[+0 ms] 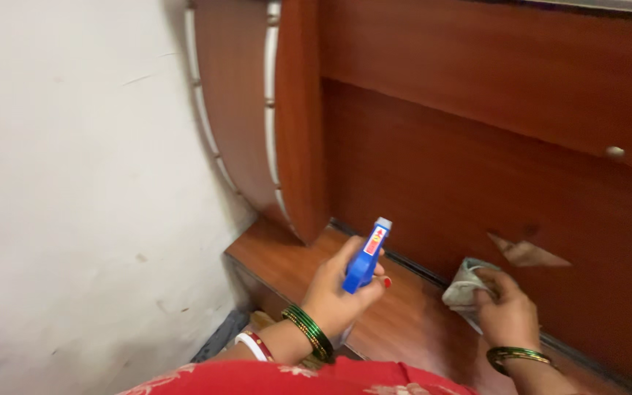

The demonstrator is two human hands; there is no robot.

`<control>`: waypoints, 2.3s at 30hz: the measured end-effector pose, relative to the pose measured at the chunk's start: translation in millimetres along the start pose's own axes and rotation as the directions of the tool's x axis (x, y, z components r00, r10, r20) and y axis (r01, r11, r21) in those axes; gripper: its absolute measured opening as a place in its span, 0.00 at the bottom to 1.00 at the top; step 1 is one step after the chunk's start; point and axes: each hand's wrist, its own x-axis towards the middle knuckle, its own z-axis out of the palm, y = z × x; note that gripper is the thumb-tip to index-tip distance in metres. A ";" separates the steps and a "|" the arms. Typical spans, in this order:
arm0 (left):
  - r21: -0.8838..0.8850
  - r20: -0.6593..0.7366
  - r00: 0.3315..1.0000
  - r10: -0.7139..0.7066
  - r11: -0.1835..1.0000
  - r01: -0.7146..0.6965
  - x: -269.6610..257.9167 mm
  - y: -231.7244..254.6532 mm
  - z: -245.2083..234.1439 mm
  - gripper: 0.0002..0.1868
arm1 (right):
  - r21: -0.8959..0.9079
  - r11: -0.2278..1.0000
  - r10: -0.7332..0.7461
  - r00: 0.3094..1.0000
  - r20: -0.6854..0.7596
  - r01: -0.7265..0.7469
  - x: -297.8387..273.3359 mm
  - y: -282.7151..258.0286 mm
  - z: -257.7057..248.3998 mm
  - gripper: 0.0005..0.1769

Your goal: The person sprays liquid from a bottle onto a wooden bed headboard and wipes the surface with a cloth.

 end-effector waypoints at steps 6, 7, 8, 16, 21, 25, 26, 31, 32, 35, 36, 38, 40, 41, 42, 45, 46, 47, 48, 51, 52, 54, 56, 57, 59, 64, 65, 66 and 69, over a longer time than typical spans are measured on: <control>-0.022 0.168 0.986 0.006 1.000 -0.002 26.4 19.0 50.8 0.18 | 0.086 0.996 0.009 0.971 -0.240 0.012 -15.5 11.7 -62.5 0.19; -0.055 0.188 0.982 -0.027 0.998 0.038 32.2 24.7 62.3 0.18 | 0.108 0.993 -0.006 0.958 -0.286 0.039 -17.7 13.5 -72.0 0.19; -0.015 0.214 0.977 0.003 1.000 0.000 39.3 31.2 72.0 0.17 | 0.154 0.986 -0.006 0.950 -0.311 0.057 -17.4 15.0 -81.3 0.19; 0.006 0.343 0.936 0.084 0.996 -0.092 62.8 60.6 125.1 0.18 | 0.346 0.931 0.046 0.904 -0.426 0.116 -20.1 18.3 -139.8 0.17; 0.048 0.283 0.958 0.051 0.997 -0.067 57.0 34.4 119.8 0.16 | 0.271 0.931 -0.091 0.875 -0.475 0.244 -19.7 -1.0 -151.3 0.17; 0.073 0.215 0.974 0.074 0.993 -0.092 52.7 15.1 96.0 0.15 | 0.258 0.925 -0.135 0.878 -0.459 0.277 -15.7 -43.2 -146.8 0.19; -0.006 0.197 0.979 0.044 0.999 -0.044 50.4 11.7 90.5 0.16 | 0.257 0.900 -0.213 0.871 -0.443 0.351 -12.6 -56.3 -140.2 0.20; -0.099 0.105 0.993 -0.044 0.994 0.055 39.7 4.8 58.1 0.22 | 0.189 0.895 -0.343 0.895 -0.285 0.404 -3.4 -117.3 -96.4 0.21; -0.102 0.083 0.995 -0.046 0.993 0.054 38.1 4.7 52.4 0.22 | 0.160 0.907 -0.348 0.906 -0.240 0.390 -3.8 -125.1 -86.3 0.22; -0.075 0.018 0.999 -0.043 0.996 0.044 30.6 3.3 37.3 0.22 | 0.062 0.930 -0.353 0.926 -0.130 0.363 -3.2 -134.8 -59.2 0.23; -0.042 -0.004 0.999 -0.035 0.999 0.035 28.4 2.7 32.7 0.22 | 0.027 0.933 -0.354 0.929 -0.111 0.359 -4.2 -133.0 -51.6 0.23; -0.021 -0.056 0.997 -0.052 0.998 0.051 28.2 0.9 28.6 0.21 | 0.050 0.929 -0.359 0.926 -0.114 0.366 -4.4 -125.5 -43.9 0.23; -0.050 -0.110 0.988 -0.108 0.993 0.103 26.6 -2.2 27.8 0.20 | 0.164 0.909 -0.358 0.920 -0.158 0.382 -4.0 -114.4 -47.3 0.23; -0.081 -0.107 0.987 -0.123 0.990 0.115 25.1 -4.2 27.2 0.20 | 0.185 0.927 -0.298 0.939 -0.169 0.327 -4.8 -108.5 -51.4 0.23; -0.114 -0.103 0.986 -0.132 0.986 0.121 25.9 -5.6 26.1 0.20 | 0.206 0.939 -0.240 0.953 -0.183 0.275 -4.6 -103.0 -59.0 0.22; -0.172 -0.102 0.990 -0.102 0.982 0.084 25.8 -9.7 22.6 0.19 | 0.208 0.954 -0.160 0.952 -0.262 0.218 -7.3 -85.4 -86.4 0.20; -0.183 -0.099 0.992 -0.080 0.981 0.061 26.1 -10.2 21.6 0.18 | 0.200 0.956 -0.148 0.943 -0.299 0.213 -9.8 -78.7 -94.9 0.19; -0.179 -0.095 0.991 -0.096 0.981 0.078 26.5 -10.1 21.3 0.19 | 0.148 0.974 -0.120 0.942 -0.314 0.174 -13.5 -71.4 -102.7 0.19; -0.174 -0.095 0.989 -0.111 0.980 0.093 26.7 -9.5 20.1 0.19 | 0.099 0.986 -0.095 0.940 -0.328 0.135 -17.2 -63.9 -109.6 0.18; -0.170 -0.078 0.985 -0.153 0.976 0.138 24.3 -6.0 18.3 0.19 | -0.002 1.000 0.013 0.938 -0.346 -0.014 -23.4 -40.9 -116.6 0.18; -0.169 -0.070 0.984 -0.165 0.974 0.151 23.8 -4.3 17.9 0.19 | -0.026 0.997 0.054 0.935 -0.350 -0.067 -24.0 -32.8 -116.3 0.19; -0.164 -0.056 0.985 -0.166 0.974 0.154 22.1 -1.0 16.8 0.20 | -0.024 0.997 0.062 0.941 -0.332 -0.074 -25.9 -18.2 -112.4 0.18; -0.159 -0.052 0.985 -0.165 0.975 0.155 21.0 1.2 15.6 0.20 | 0.007 0.997 0.069 0.938 -0.339 -0.071 -24.9 -10.8 -108.6 0.18; -0.157 -0.056 0.985 -0.163 0.976 0.153 21.0 1.6 15.9 0.20 | 0.035 0.997 0.071 0.933 -0.353 -0.063 -23.3 -10.5 -107.7 0.18; -0.151 -0.061 0.986 -0.155 0.978 0.144 17.8 1.4 14.6 0.20 | 0.068 0.997 -0.010 0.914 -0.405 0.042 -19.9 -16.3 -108.9 0.19; -0.026 -0.118 0.988 -0.104 0.994 0.102 11.5 1.4 6.3 0.22 | 0.101 0.885 -0.348 0.790 -0.505 0.454 -7.5 -64.0 -113.0 0.22; -0.001 -0.146 0.988 -0.057 0.998 0.057 11.1 0.0 2.4 0.22 | 0.117 0.849 -0.396 0.768 -0.504 0.515 -5.8 -77.7 -110.1 0.23; 0.024 -0.174 0.985 -0.009 1.000 0.013 10.7 -1.8 -2.8 0.21 | 0.132 0.809 -0.444 0.742 -0.502 0.573 -4.3 -92.2 -105.4 0.24; 0.094 -0.276 0.959 0.064 0.995 -0.039 12.0 -9.1 -20.6 0.21 | 0.327 0.797 -0.364 0.837 -0.409 0.507 -6.0 -131.1 -85.9 0.27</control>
